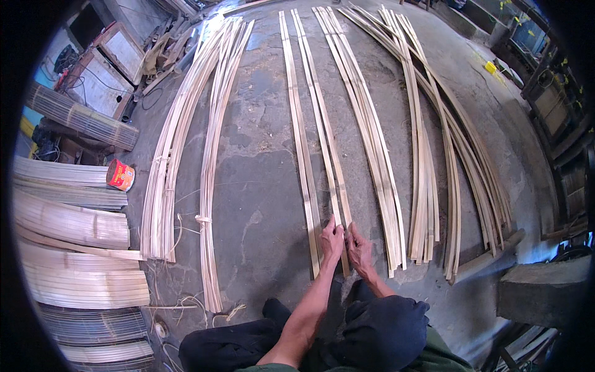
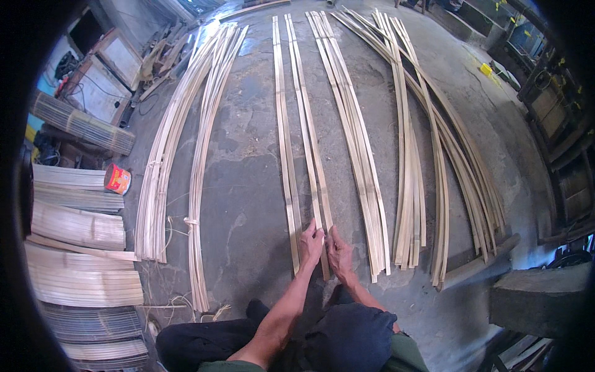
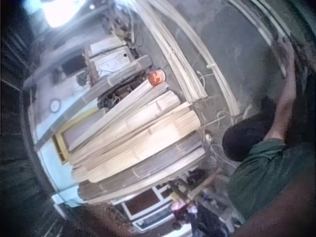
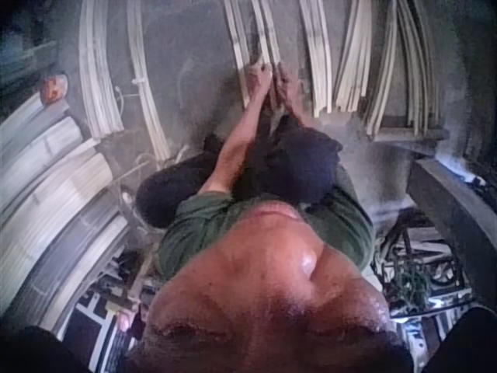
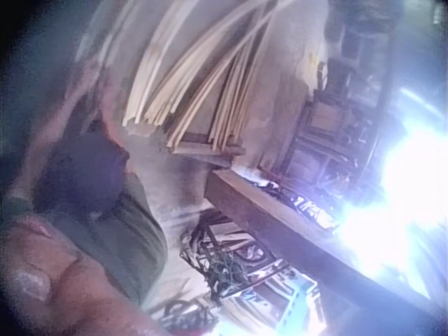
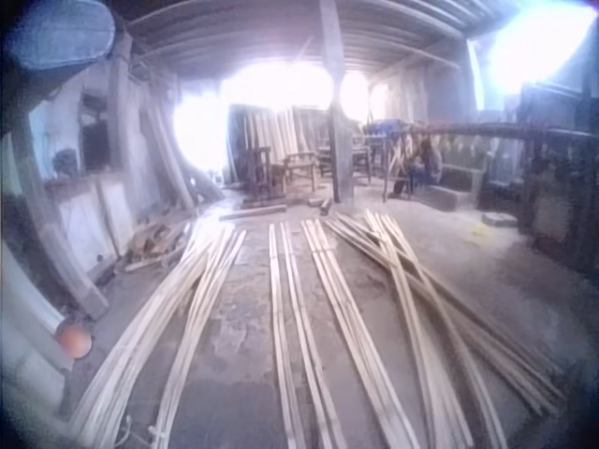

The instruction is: The person sits on the workshop floor and arranges long, thin wooden strips into parallel rows. They pick up individual strips, align them side by side, and adjust their positions to form a neat layout.

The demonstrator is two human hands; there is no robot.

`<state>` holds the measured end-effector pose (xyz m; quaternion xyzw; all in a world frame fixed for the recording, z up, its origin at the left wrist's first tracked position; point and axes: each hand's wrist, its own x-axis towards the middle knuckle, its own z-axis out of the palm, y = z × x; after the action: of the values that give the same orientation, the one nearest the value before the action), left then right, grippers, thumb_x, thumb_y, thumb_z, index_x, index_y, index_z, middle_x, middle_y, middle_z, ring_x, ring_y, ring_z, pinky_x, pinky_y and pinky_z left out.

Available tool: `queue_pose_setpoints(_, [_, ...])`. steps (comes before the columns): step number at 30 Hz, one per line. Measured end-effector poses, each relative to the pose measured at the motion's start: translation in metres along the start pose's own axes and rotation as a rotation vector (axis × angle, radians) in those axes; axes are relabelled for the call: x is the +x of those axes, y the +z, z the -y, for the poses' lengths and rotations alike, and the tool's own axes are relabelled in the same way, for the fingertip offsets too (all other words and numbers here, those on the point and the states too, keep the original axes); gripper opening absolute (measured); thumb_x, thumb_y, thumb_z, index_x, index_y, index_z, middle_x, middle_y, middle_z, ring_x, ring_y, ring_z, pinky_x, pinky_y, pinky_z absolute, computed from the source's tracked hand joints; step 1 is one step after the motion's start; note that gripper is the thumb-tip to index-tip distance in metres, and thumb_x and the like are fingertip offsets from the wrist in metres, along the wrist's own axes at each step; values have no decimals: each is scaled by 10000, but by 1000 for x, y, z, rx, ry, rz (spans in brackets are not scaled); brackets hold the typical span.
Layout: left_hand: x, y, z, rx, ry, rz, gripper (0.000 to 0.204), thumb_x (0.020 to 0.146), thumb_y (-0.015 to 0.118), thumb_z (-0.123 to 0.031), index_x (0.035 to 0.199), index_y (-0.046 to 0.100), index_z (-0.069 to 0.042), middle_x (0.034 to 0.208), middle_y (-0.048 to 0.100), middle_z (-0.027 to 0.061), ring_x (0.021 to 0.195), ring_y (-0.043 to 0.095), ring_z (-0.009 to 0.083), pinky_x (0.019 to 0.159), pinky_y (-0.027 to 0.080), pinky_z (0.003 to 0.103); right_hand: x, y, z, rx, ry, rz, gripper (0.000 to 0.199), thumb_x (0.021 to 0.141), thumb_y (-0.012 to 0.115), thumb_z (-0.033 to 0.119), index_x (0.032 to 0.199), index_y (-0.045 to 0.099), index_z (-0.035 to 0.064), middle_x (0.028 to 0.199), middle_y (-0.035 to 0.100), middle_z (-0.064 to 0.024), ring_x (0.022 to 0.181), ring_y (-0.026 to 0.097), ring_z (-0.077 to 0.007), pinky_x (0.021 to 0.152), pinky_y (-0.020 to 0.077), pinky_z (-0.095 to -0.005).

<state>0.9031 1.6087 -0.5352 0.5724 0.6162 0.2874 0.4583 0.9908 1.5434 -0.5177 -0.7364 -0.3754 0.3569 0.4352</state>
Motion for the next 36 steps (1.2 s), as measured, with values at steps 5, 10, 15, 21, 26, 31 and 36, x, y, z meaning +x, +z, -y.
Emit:
queue_pose_setpoints(5, [-7, 6, 2, -31, 27, -12, 546, 881, 549, -178, 1393, 454, -12, 929, 677, 241, 843, 679, 342, 787, 516, 422, -2, -2, -10, -150, -52, 3, 422, 974, 557, 206, 1378, 500, 97, 984, 651, -277, 909, 623, -123, 769, 501, -317])
queue_pose_setpoints(10, [-6, 6, 1, 53, 18, 8, 542, 870, 570, -193, 1373, 478, -14, 968, 671, 257, 881, 680, 362, 788, 515, 431, 2, -3, -9, -134, 15, 93, 424, 983, 545, 218, 1383, 488, 92, 1077, 628, -285, 1038, 626, -160, 826, 495, -328])
queue_pose_setpoints(15, [-8, 7, 0, 40, 34, -31, 518, 866, 578, -181, 1364, 494, -70, 865, 684, 218, 794, 677, 341, 738, 508, 434, -6, -8, -11, -136, -117, 57, 416, 999, 507, 295, 1400, 471, 192, 924, 610, -309, 848, 675, -401, 702, 508, -420])
queue_pose_setpoints(21, [-4, 7, 8, 178, 80, 15, 537, 869, 596, -218, 1357, 484, -25, 937, 638, 230, 867, 642, 387, 768, 501, 472, -5, -9, -18, -172, -65, 87, 427, 997, 497, 325, 1404, 462, 199, 967, 619, -299, 928, 644, -430, 738, 512, -426])
queue_pose_setpoints(26, [-13, 8, -6, 320, 69, 11, 575, 885, 600, -256, 1396, 436, -51, 1095, 548, 217, 1006, 586, 399, 802, 486, 514, -6, -18, -13, -283, -74, 112, 431, 991, 496, 341, 1391, 478, 182, 917, 620, -297, 876, 661, -415, 732, 511, -436])
queue_pose_setpoints(31, [-15, 1, -7, 378, 148, -62, 596, 887, 596, -266, 1408, 416, -39, 1073, 534, 258, 1009, 564, 414, 847, 461, 513, 1, -23, 8, -564, -13, 232, 464, 988, 395, 482, 1384, 475, 254, 881, 657, -270, 834, 636, -466, 708, 485, -552])
queue_pose_setpoints(36, [-18, 4, -12, 444, 96, 45, 606, 914, 574, -316, 1438, 383, -79, 1050, 503, 187, 986, 567, 371, 807, 485, 493, -1, -32, 7, -653, 16, 242, 466, 980, 401, 496, 1379, 484, 270, 887, 667, -256, 824, 654, -444, 701, 507, -542])
